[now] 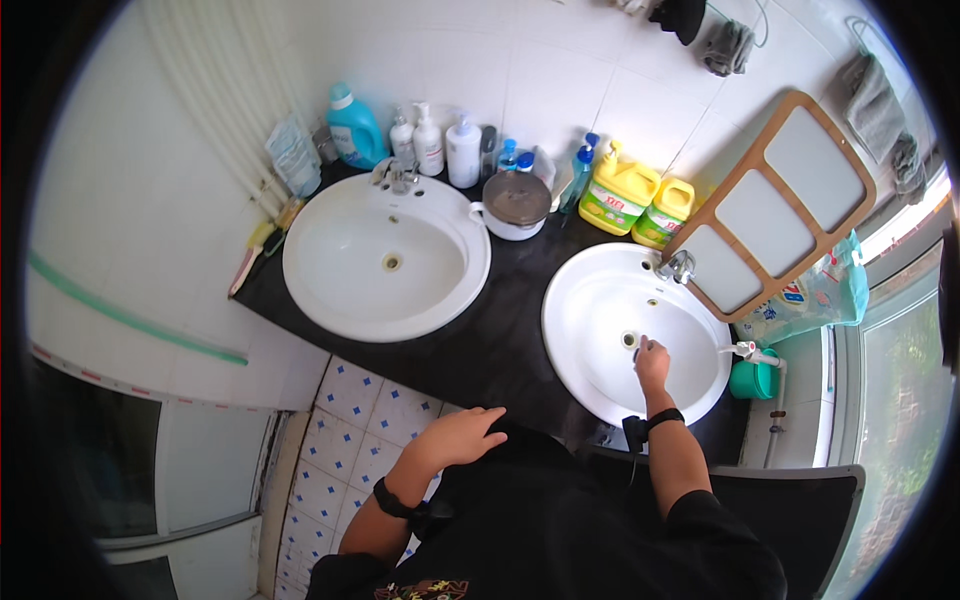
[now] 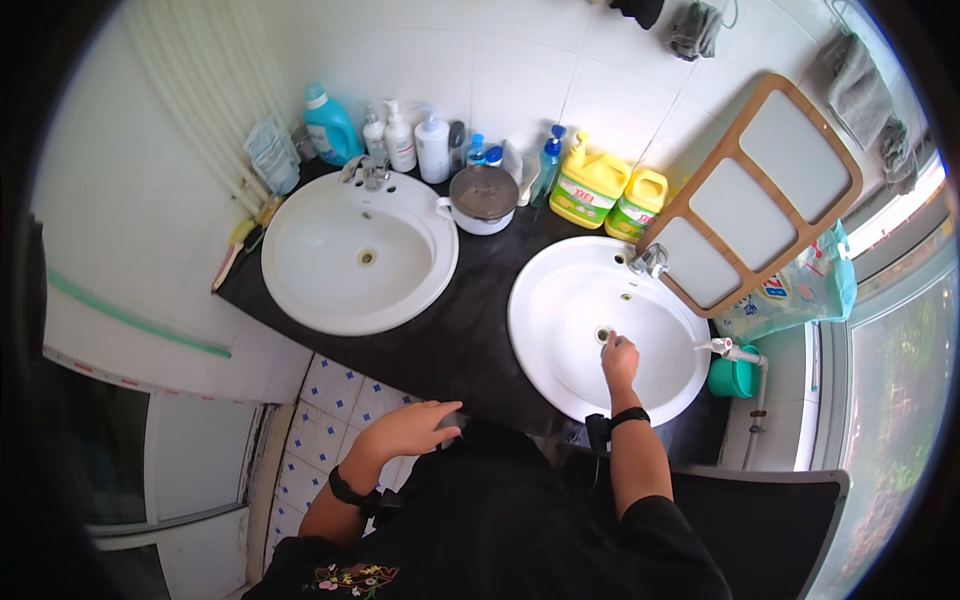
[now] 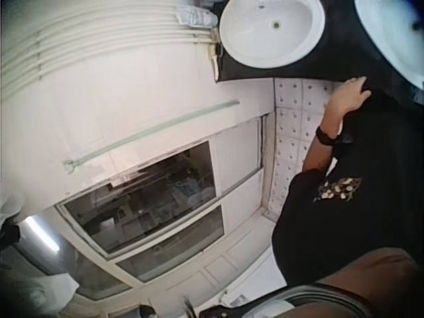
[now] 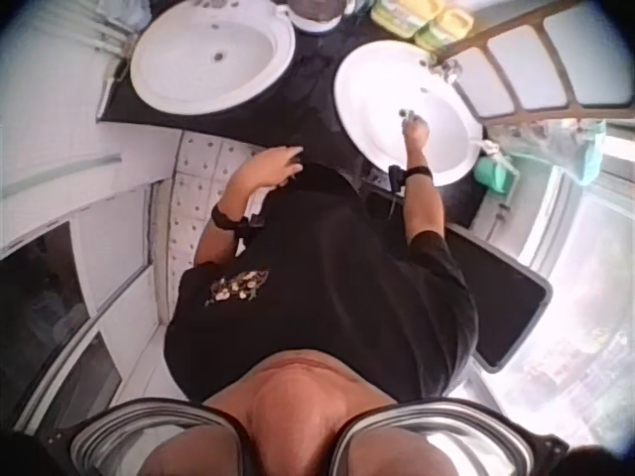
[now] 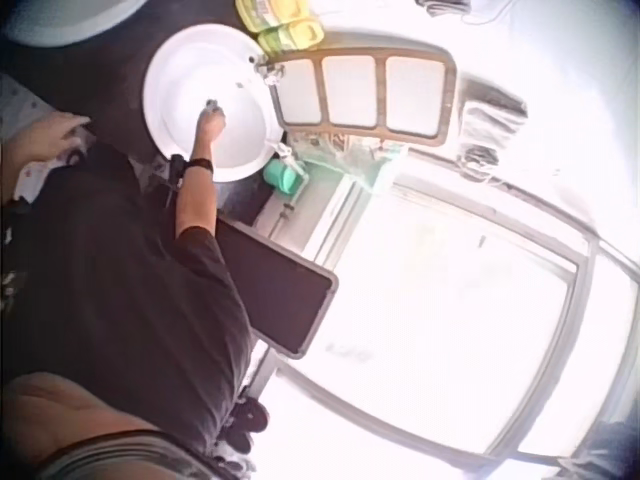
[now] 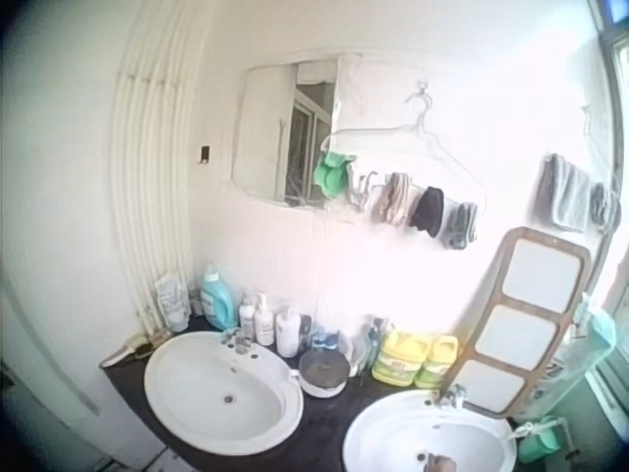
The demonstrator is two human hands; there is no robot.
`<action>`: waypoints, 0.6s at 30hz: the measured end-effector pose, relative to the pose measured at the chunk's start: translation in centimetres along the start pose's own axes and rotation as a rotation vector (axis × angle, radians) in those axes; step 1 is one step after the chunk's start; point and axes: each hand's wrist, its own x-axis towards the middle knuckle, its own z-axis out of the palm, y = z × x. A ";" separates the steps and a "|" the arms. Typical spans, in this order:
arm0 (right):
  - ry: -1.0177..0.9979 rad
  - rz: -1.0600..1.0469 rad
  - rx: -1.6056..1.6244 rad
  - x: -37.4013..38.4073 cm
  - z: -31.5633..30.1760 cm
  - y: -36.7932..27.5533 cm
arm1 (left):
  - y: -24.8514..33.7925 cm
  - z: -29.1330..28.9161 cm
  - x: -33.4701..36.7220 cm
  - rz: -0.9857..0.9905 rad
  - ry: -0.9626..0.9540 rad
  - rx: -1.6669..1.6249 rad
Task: The recorder wipes a glass door with a cloth and then washes the cloth in a sink.
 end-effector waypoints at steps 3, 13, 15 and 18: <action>-0.143 -0.074 0.288 0.2 1.2 -2.2 | -0.1 -1.2 4.7 0.042 -0.060 -0.074; -0.676 -0.291 0.925 -2.1 1.8 -15.6 | 0.9 -4.2 19.3 -0.170 0.214 -1.178; -0.550 -0.237 0.757 0.2 1.6 -15.4 | 0.9 -5.0 20.2 -0.125 0.465 -1.105; -0.620 -0.005 1.159 2.1 0.7 -15.0 | 1.5 -7.6 20.0 -0.181 0.384 -1.201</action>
